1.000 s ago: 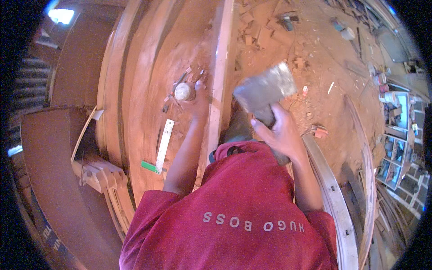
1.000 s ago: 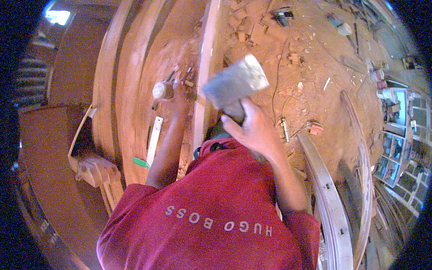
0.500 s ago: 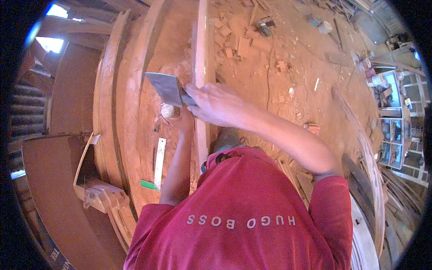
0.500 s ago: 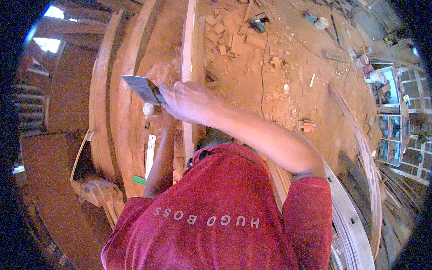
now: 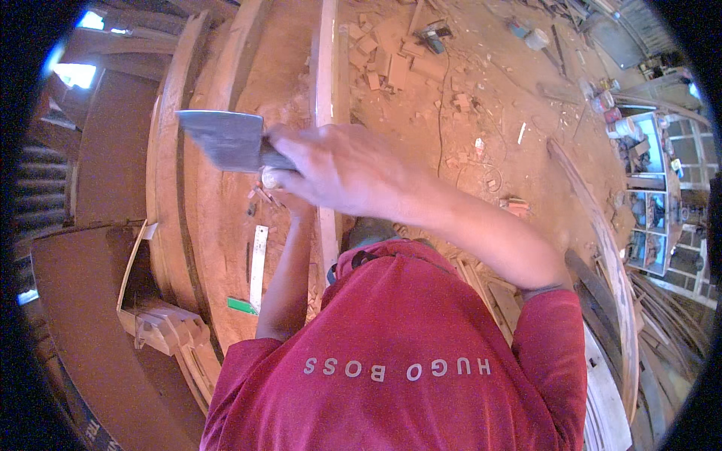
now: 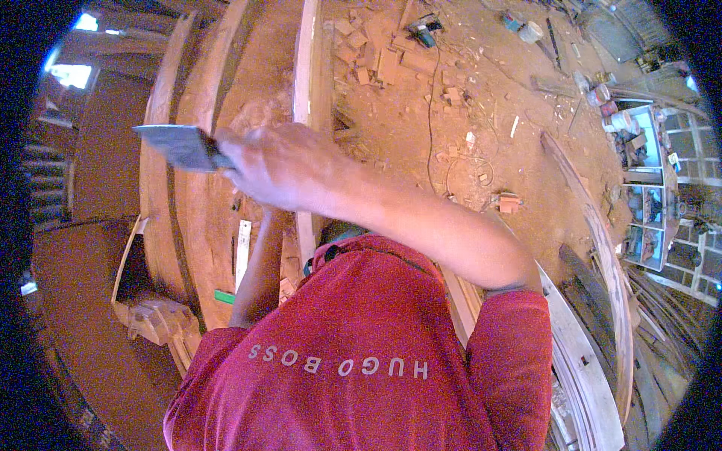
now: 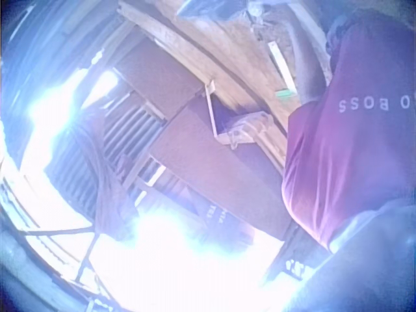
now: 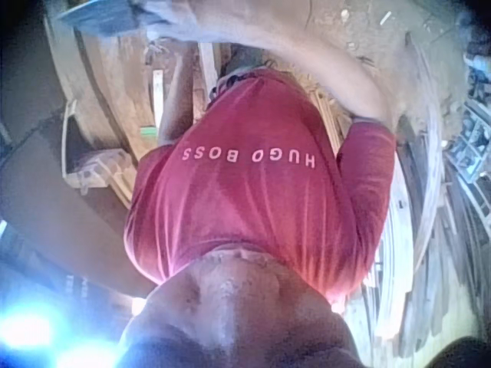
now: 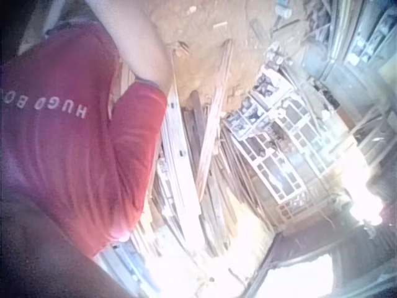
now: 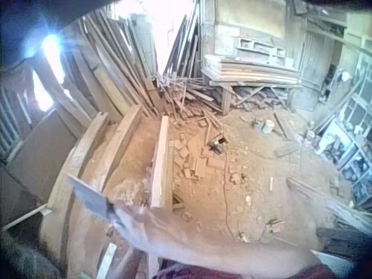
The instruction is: The person uses a chisel and a mallet to carve and shape a long wooden plank. They repeatedly strike the chisel to remove wood chips and refine the plank's surface. The person also uses the chisel alone for finer adjustments and eventually moves the plank to a stack of other wooden pieces.
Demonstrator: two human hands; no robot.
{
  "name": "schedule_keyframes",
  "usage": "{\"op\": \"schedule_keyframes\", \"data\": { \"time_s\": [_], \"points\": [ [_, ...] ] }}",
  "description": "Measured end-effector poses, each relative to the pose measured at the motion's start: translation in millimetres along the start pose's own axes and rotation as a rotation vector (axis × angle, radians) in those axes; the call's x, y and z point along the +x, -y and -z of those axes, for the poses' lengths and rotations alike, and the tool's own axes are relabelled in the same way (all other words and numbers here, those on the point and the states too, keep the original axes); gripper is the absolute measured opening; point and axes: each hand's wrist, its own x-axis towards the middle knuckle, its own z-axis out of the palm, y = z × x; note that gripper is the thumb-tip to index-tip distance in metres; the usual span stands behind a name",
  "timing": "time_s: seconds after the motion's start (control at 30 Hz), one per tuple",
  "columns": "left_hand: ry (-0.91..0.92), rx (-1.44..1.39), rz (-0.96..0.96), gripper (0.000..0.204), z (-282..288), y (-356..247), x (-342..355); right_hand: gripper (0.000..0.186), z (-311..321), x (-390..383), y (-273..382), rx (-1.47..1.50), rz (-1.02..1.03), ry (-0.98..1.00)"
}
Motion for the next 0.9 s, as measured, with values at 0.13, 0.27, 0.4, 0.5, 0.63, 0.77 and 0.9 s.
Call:
{"op": "schedule_keyframes", "data": {
  "time_s": [0.13, 0.27, 0.4, 0.5, 0.63, 0.77, 0.9],
  "points": [
    [0.030, -0.011, -0.006, 0.031, -3, 1, 0, 0.031, -25, -12, -20, -0.161, 0.035, 0.172],
    [0.054, -0.046, 0.008, 0.033, 3, 6, 3, 0.028, -28, -14, -37, -0.270, -0.078, 0.172],
    [0.066, -0.060, 0.007, 0.036, 5, 14, 2, 0.026, 3, 1, 18, 0.011, 0.007, -0.094],
    [0.090, -0.079, 0.020, 0.038, 6, 14, -1, 0.027, -33, -10, -15, -0.115, 0.042, 0.060],
    [0.163, -0.184, 0.098, 0.040, 3, 3, -2, 0.026, -34, -27, -40, -0.180, -0.170, 0.229],
    [0.106, -0.308, -0.046, 0.040, 22, 52, 10, 0.027, -26, -22, -8, 0.057, -0.084, -0.040],
    [0.166, 0.070, -0.097, 0.039, 22, 40, -1, 0.028, -50, -26, -32, -0.119, -0.014, 0.045]
  ]
}}
